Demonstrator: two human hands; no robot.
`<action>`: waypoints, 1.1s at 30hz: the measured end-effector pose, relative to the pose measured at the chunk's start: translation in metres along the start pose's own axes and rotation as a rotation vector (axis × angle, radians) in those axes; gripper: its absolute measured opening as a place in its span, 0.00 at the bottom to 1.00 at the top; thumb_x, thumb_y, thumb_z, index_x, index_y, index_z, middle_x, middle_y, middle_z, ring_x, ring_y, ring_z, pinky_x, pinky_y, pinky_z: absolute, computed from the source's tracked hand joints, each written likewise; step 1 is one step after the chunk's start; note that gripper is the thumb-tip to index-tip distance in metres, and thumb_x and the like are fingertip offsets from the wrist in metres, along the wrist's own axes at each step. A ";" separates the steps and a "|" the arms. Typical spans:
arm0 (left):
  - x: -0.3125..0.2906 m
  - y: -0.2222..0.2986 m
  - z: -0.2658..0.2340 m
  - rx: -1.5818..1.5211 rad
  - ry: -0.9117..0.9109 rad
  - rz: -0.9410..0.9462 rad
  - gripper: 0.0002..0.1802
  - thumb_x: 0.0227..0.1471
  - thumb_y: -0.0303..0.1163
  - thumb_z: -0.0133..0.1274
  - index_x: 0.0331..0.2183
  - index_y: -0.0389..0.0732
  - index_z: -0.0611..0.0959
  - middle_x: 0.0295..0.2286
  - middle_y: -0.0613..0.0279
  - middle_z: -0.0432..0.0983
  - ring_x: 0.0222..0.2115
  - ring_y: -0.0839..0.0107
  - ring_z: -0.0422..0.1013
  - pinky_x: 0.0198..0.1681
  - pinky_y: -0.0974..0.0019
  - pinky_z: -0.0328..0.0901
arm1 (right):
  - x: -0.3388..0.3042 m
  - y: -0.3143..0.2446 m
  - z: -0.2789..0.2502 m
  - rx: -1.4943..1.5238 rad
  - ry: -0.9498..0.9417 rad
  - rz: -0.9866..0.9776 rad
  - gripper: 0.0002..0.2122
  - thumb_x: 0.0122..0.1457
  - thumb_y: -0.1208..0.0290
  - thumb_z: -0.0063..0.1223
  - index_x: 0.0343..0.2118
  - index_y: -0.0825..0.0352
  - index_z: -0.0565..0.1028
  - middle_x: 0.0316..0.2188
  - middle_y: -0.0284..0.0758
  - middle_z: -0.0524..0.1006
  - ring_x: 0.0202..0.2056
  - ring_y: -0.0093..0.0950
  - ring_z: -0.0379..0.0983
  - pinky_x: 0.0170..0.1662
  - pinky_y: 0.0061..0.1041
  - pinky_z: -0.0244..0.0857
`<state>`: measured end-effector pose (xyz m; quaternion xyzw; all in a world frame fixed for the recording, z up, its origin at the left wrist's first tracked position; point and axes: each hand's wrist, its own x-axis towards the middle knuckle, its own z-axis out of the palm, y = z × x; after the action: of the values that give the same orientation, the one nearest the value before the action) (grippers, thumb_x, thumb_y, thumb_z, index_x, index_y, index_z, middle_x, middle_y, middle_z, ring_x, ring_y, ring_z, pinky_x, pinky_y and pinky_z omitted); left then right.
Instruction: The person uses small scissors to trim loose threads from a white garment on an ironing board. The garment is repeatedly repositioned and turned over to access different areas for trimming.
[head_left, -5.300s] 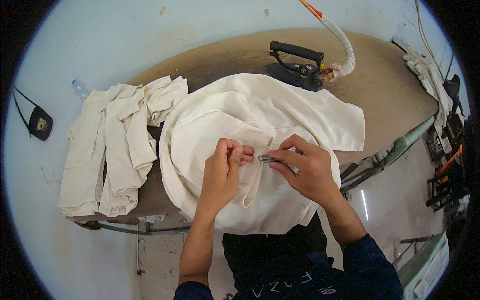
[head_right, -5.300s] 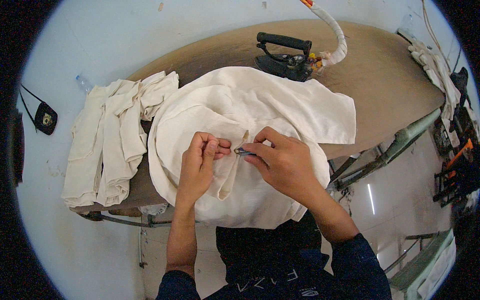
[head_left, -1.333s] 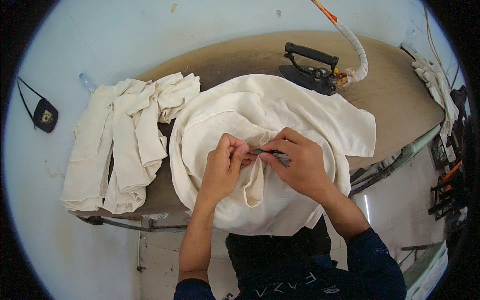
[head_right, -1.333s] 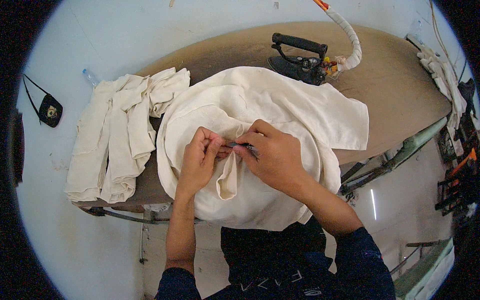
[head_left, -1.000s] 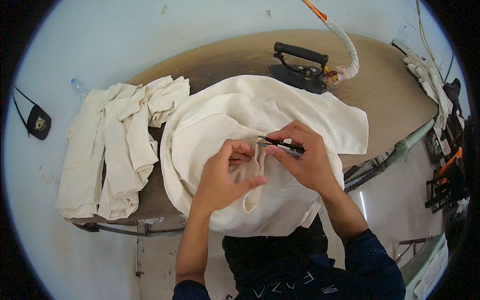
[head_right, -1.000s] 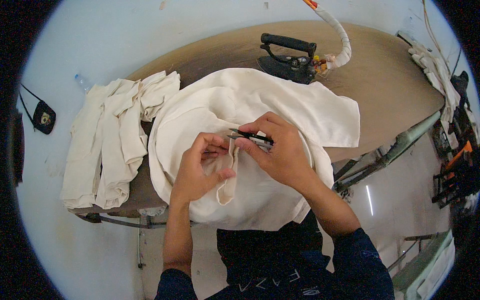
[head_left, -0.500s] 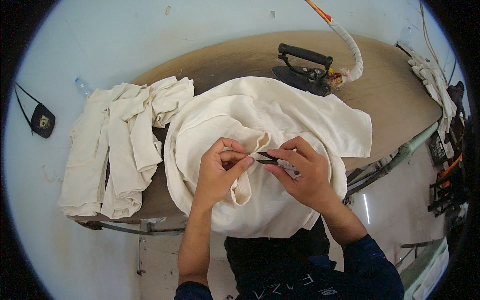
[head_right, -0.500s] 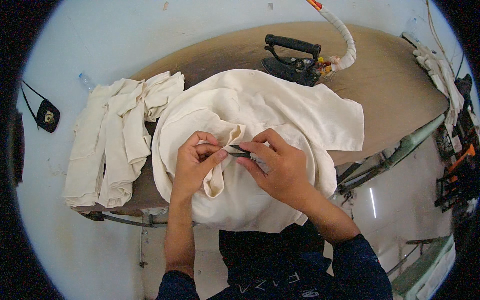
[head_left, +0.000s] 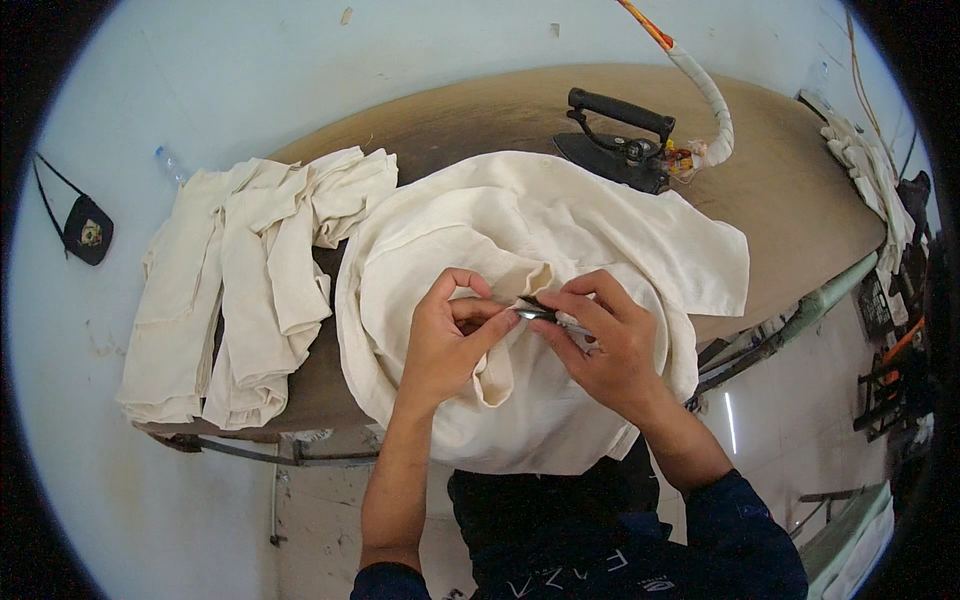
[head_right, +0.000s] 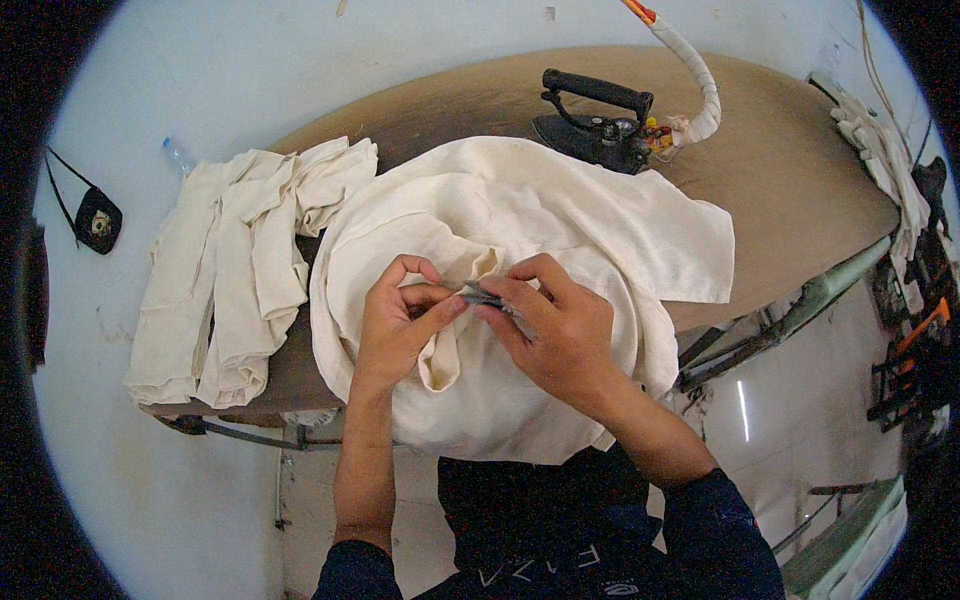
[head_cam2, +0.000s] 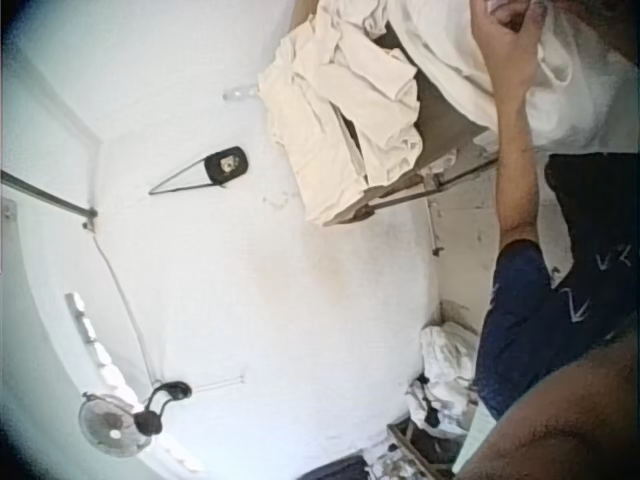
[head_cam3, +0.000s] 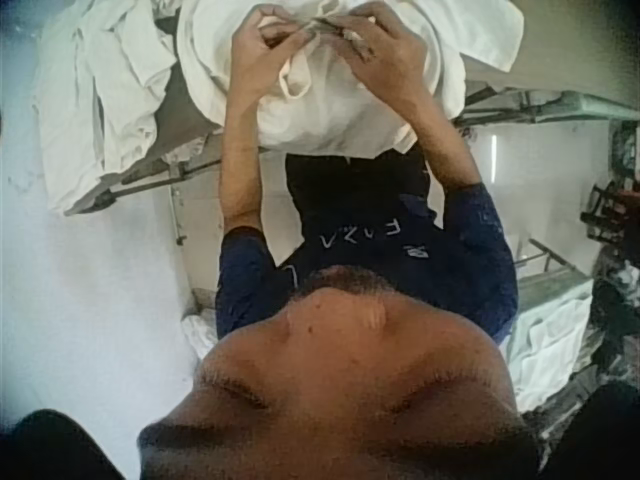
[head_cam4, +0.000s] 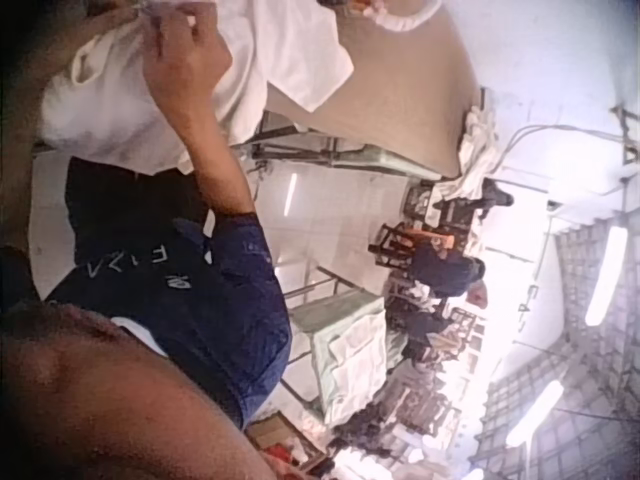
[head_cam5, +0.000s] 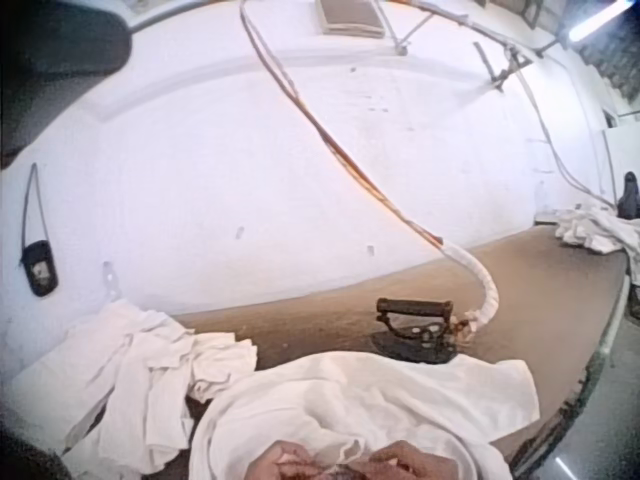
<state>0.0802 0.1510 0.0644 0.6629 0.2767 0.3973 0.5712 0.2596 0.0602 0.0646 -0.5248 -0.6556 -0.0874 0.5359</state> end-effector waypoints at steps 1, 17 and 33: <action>0.000 -0.001 0.000 0.000 0.003 -0.001 0.18 0.54 0.24 0.65 0.41 0.39 0.72 0.29 0.57 0.84 0.26 0.82 0.74 0.30 0.79 0.66 | 0.000 0.000 0.001 0.005 -0.004 -0.014 0.10 0.50 0.71 0.70 0.36 0.62 0.83 0.31 0.30 0.78 0.24 0.26 0.78 0.25 0.24 0.70; 0.001 -0.003 -0.004 -0.027 -0.008 -0.016 0.20 0.53 0.25 0.66 0.41 0.40 0.71 0.29 0.58 0.83 0.28 0.81 0.75 0.32 0.78 0.67 | 0.000 0.004 -0.002 0.065 -0.045 0.025 0.11 0.51 0.72 0.71 0.37 0.63 0.82 0.32 0.33 0.78 0.25 0.25 0.76 0.27 0.24 0.69; -0.058 0.015 -0.019 0.382 0.163 0.357 0.08 0.57 0.29 0.61 0.39 0.40 0.80 0.41 0.57 0.83 0.45 0.64 0.78 0.51 0.60 0.68 | -0.002 0.001 -0.038 0.224 -0.128 0.283 0.26 0.40 0.67 0.79 0.45 0.63 0.80 0.35 0.30 0.73 0.30 0.17 0.65 0.28 0.16 0.56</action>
<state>0.0317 0.1111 0.0671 0.7625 0.2705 0.4844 0.3327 0.2834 0.0339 0.0774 -0.5532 -0.6137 0.0961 0.5551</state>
